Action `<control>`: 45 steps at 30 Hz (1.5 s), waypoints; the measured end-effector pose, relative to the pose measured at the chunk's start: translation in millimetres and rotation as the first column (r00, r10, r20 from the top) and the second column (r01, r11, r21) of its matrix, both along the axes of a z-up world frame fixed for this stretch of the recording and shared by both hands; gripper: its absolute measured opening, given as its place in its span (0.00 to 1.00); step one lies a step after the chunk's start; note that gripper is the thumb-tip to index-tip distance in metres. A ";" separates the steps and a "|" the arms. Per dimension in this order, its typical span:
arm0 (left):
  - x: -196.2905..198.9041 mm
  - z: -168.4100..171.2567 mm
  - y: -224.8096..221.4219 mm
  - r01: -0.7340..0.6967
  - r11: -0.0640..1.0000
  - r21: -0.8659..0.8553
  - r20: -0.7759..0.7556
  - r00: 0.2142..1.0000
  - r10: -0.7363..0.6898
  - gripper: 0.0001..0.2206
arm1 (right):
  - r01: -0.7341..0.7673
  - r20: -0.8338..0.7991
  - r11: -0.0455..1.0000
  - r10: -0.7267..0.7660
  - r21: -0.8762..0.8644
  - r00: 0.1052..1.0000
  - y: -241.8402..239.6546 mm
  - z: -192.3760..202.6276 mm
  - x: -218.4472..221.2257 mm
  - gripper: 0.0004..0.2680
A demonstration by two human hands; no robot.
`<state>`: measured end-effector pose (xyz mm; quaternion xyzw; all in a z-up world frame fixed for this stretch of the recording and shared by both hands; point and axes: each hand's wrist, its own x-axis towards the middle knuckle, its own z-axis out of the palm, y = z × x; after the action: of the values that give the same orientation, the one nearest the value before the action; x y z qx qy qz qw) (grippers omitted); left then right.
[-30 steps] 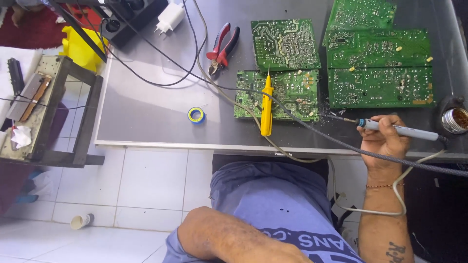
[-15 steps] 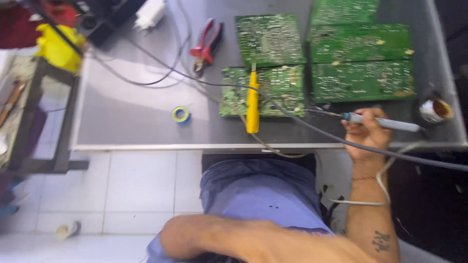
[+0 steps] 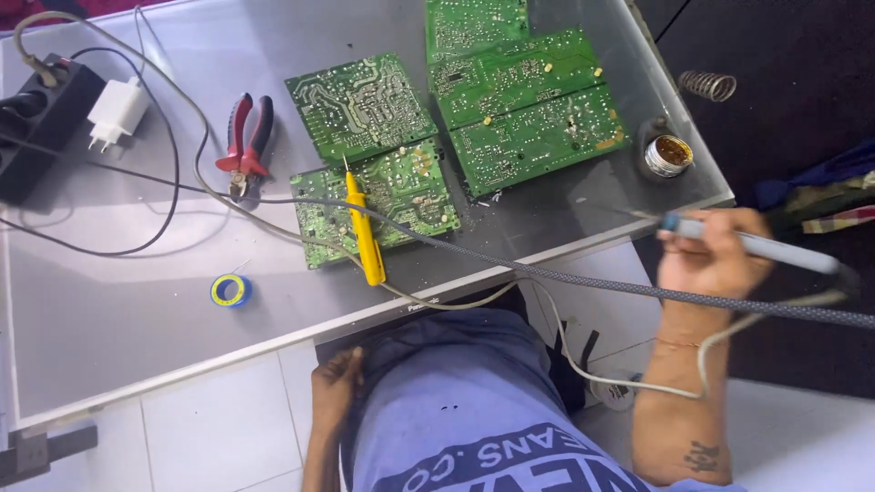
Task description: Testing and soldering components on multiple green circuit boards using a soldering iron and a probe.
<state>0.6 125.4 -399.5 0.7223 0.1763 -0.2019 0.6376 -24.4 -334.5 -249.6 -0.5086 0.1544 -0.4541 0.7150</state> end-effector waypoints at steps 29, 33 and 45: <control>11.6 -19.2 -9.5 -0.083 0.991 0.100 -0.023 0.996 0.086 0.21 | 0.095 -0.111 0.224 -0.755 -0.970 0.646 -128.0 8.0 41.0 0.09; 10.1 -27.0 -5.8 -0.097 0.995 0.003 -0.031 0.995 0.097 0.09 | 0.068 -0.119 0.213 -0.751 -0.975 0.649 -131.2 0.2 43.0 0.08; 10.6 -21.7 -7.7 -0.097 0.995 0.013 -0.038 0.995 0.098 0.09 | 0.345 -0.245 0.806 -0.501 -0.481 0.830 -109.8 9.0 14.7 0.06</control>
<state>11.2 117.7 -421.2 0.7123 0.2246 -0.1834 0.6392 -9.7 -444.4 -240.6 -0.6748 0.2935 -0.5256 0.4270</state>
